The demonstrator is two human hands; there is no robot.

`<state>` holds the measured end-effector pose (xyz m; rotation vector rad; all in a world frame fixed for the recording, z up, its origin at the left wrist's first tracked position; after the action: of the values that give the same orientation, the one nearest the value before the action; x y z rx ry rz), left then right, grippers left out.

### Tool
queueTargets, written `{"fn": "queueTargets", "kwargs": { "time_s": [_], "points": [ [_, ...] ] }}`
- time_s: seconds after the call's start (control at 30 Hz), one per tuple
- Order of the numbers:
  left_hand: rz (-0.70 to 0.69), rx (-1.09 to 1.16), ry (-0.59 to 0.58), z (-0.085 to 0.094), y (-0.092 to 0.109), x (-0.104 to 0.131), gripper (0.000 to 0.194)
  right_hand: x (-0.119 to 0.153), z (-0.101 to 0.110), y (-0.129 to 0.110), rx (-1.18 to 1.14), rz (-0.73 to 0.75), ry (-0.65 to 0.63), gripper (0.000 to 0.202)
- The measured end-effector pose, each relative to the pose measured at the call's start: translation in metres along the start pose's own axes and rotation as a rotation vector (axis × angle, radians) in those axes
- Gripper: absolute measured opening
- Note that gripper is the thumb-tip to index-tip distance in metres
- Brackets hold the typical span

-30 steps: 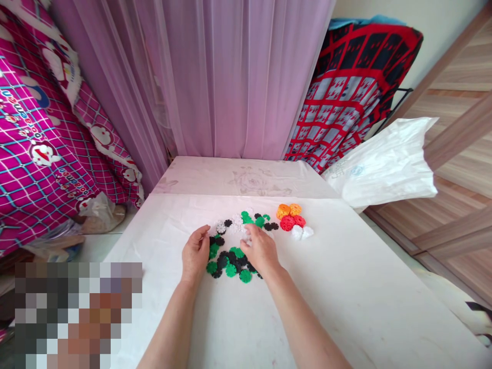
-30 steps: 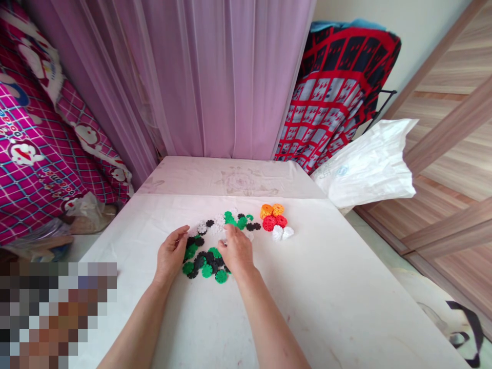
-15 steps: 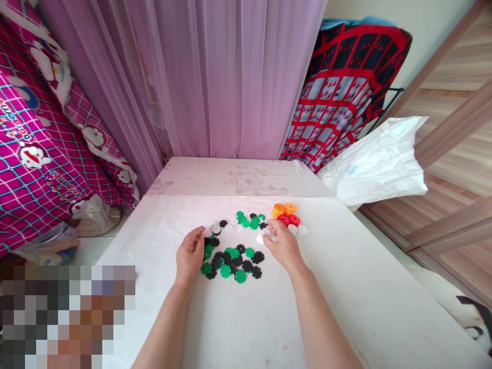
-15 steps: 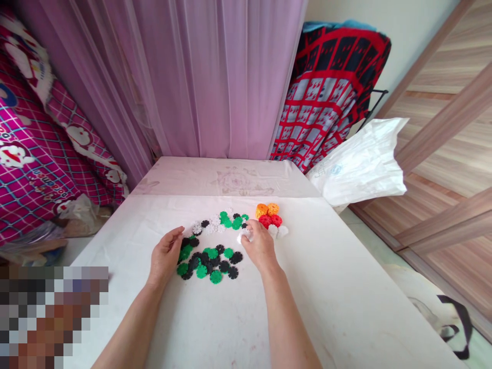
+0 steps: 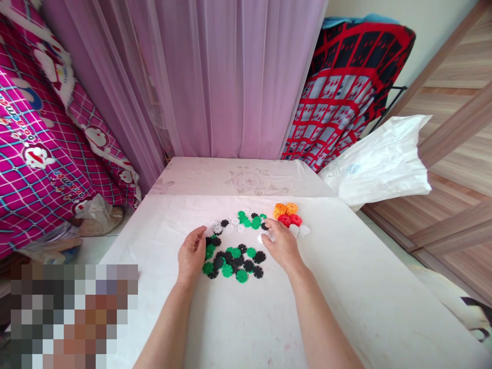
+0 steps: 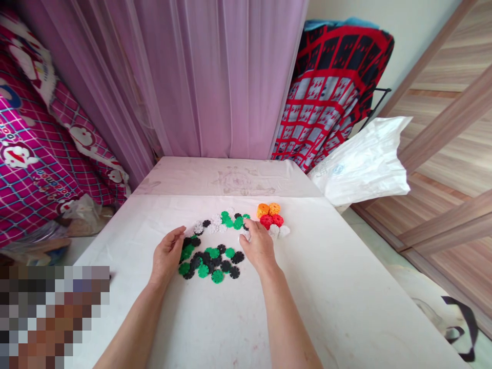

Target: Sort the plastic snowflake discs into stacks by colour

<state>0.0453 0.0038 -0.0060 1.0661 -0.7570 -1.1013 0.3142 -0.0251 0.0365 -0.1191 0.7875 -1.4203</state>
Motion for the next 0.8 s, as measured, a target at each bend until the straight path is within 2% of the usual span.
{"fn": "queueTargets", "kwargs": {
  "time_s": [0.17,0.33,0.47,0.63,0.8],
  "points": [
    [-0.009,0.012,0.02,0.001,0.001,0.001,0.037,-0.012,-0.02,-0.038,0.017,0.139,-0.148,0.028],
    [-0.015,0.027,0.016,0.001,0.002,0.0,0.035,-0.029,-0.049,-0.066,0.053,0.155,-0.292,0.03],
    [-0.025,0.029,0.01,0.001,0.003,-0.001,0.036,-0.036,-0.061,-0.071,0.124,0.159,-0.337,0.031],
    [-0.024,0.033,0.011,0.0,0.003,0.0,0.036,-0.034,-0.066,-0.073,0.188,0.147,-0.34,0.034],
    [-0.016,0.022,0.009,0.0,0.001,0.0,0.037,-0.018,-0.058,-0.069,0.133,0.15,-0.254,0.039]
  ]
}}
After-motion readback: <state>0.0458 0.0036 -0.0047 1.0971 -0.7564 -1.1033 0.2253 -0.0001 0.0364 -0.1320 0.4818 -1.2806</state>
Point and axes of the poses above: each hand's wrist, its own x-axis away from the middle knuckle, its own z-axis out of the back of the hand, y = z × x, the point moved 2 cm from there along -x, towards the middle knuckle, and after that the axes turned 8 degrees about z, right-handed, at the moved point
